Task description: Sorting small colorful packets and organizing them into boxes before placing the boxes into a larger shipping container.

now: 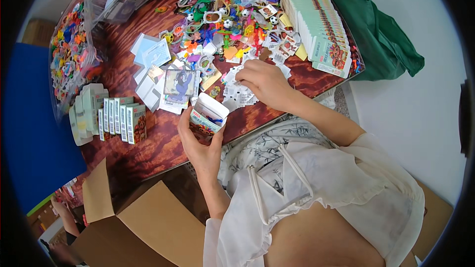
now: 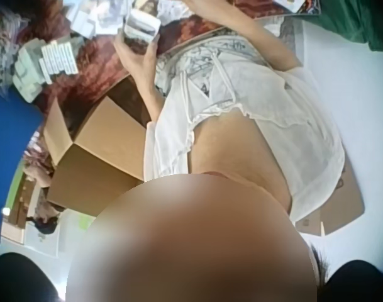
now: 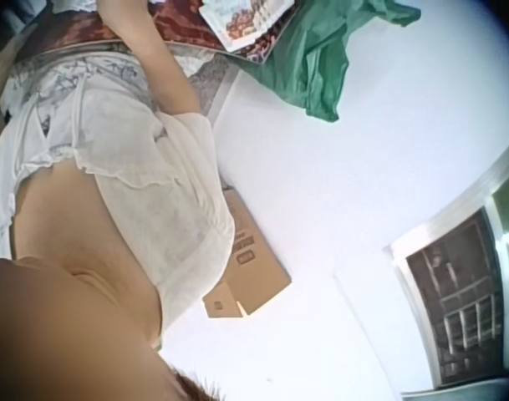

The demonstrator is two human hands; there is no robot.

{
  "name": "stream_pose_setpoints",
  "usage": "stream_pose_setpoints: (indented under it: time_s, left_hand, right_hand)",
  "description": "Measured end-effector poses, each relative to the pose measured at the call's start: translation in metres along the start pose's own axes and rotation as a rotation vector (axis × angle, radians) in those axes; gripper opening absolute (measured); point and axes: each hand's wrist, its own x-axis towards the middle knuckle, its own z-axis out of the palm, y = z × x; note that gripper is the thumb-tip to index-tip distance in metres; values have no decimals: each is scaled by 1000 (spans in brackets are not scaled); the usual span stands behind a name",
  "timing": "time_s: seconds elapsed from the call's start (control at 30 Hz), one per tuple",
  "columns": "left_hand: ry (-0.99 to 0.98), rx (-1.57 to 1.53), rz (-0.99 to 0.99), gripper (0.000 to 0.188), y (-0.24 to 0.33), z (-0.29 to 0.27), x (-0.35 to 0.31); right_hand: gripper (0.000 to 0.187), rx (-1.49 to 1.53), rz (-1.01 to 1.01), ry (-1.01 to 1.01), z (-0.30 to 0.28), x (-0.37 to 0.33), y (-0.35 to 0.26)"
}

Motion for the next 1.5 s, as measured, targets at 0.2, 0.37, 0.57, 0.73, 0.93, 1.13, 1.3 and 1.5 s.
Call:
stream_pose_setpoints:
  time_s: [0.2, 0.37, 0.57, 0.73, 0.93, 1.13, 1.3, 1.5]
  left_hand:
    - [-16, -17, 0, 77, 1, 0, 0]
    - [18, -314, -95, 81, 2, 10, -5]
    - [-34, -157, -86, 77, 9, 16, -2]
    - [17, 33, 56, 76, 5, 25, -2]
    - [106, 153, -23, 78, 3, 27, -1]
    - [166, 101, 32, 79, 2, 24, -2]
    - [87, 6, 30, 77, 0, 23, -2]
    - [11, -444, -6, 63, 9, 29, -5]
  right_hand:
    - [9, 218, 109, 84, -10, -1, 3]
    - [11, 784, 480, -9, -34, 5, 5]
    - [28, 967, 369, -30, -37, 13, -48]
    - [26, 472, 125, 69, -13, 17, -69]
    - [24, 147, -47, -18, -8, 19, -80]
    - [24, 273, -158, 104, -16, 19, -73]
    - [28, 304, -226, 208, -13, 6, -65]
    - [23, 954, 355, 16, -15, 5, -46]
